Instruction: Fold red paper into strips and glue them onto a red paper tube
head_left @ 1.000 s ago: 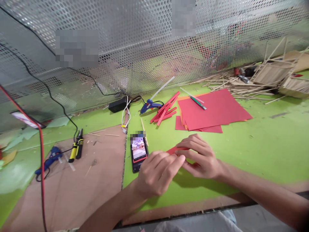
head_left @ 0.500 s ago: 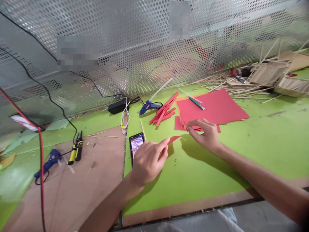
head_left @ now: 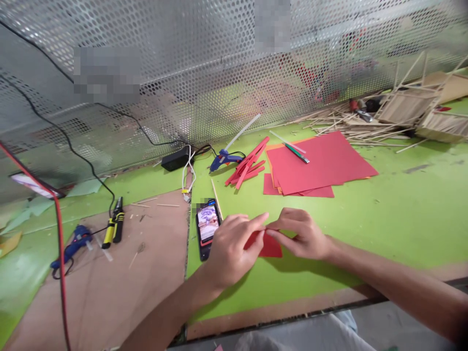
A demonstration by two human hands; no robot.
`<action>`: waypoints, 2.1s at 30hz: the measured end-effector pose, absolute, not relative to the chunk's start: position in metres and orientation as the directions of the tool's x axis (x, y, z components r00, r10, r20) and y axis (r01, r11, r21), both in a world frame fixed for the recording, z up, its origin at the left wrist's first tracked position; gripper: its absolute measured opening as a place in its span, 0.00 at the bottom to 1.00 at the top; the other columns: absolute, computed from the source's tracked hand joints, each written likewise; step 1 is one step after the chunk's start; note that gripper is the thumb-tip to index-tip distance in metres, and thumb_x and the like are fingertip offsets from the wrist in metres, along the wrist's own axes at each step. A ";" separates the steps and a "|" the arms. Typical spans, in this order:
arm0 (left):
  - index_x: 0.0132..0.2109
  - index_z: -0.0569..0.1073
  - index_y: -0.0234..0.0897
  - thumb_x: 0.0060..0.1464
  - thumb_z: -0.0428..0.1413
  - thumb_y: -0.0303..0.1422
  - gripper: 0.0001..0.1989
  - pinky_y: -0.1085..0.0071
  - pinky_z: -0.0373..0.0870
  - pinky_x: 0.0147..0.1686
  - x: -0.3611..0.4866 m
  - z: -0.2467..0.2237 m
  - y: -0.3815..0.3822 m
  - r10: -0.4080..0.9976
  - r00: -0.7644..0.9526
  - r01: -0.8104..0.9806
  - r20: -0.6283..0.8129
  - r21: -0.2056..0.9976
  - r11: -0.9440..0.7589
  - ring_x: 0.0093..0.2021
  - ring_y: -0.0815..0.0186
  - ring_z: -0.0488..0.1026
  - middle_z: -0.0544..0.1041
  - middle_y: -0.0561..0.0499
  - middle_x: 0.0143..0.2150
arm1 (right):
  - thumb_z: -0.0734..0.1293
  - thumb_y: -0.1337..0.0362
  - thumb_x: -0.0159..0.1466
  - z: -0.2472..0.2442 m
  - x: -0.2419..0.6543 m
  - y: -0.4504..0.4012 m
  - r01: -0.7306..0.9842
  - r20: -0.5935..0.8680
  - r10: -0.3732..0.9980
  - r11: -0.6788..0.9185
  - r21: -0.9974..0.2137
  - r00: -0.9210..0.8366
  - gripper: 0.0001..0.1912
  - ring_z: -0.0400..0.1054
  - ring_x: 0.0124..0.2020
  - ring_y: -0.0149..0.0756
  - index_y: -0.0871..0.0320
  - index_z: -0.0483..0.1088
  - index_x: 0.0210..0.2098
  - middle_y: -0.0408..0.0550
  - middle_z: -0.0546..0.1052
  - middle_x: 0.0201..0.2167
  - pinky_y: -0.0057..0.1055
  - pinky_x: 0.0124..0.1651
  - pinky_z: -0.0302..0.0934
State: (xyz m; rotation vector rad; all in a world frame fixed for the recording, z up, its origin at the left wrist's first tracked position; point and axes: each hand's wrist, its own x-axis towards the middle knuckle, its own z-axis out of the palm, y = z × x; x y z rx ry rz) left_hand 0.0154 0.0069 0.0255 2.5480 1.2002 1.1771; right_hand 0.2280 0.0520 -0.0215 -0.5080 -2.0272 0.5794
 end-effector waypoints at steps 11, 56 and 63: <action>0.64 0.71 0.38 0.65 0.56 0.21 0.22 0.66 0.79 0.43 0.006 0.012 0.025 0.659 0.411 0.726 0.630 0.211 -0.654 0.37 0.64 0.80 0.83 0.51 0.38 | 0.69 0.69 0.72 -0.022 0.231 0.057 0.222 0.655 0.616 0.780 -0.585 -0.438 0.05 0.71 0.26 0.34 0.59 0.79 0.40 0.47 0.81 0.27 0.32 0.32 0.64; 0.77 0.54 0.46 0.60 0.65 0.28 0.45 0.56 0.79 0.60 0.006 0.010 0.018 0.882 0.427 0.643 0.200 0.619 -0.451 0.64 0.52 0.77 0.73 0.41 0.70 | 0.73 0.45 0.68 -0.024 0.240 0.072 0.063 0.128 0.798 0.204 -0.977 -0.588 0.24 0.61 0.24 0.29 0.58 0.70 0.27 0.40 0.71 0.22 0.27 0.27 0.57; 0.56 0.76 0.41 0.67 0.59 0.34 0.13 0.69 0.81 0.37 -0.006 0.017 0.031 0.955 0.099 0.594 0.281 0.753 -0.283 0.39 0.60 0.85 0.86 0.48 0.45 | 0.76 0.44 0.62 -0.026 0.246 0.077 0.058 0.001 0.821 0.041 -0.997 -0.570 0.25 0.62 0.22 0.29 0.58 0.70 0.25 0.40 0.70 0.21 0.28 0.25 0.57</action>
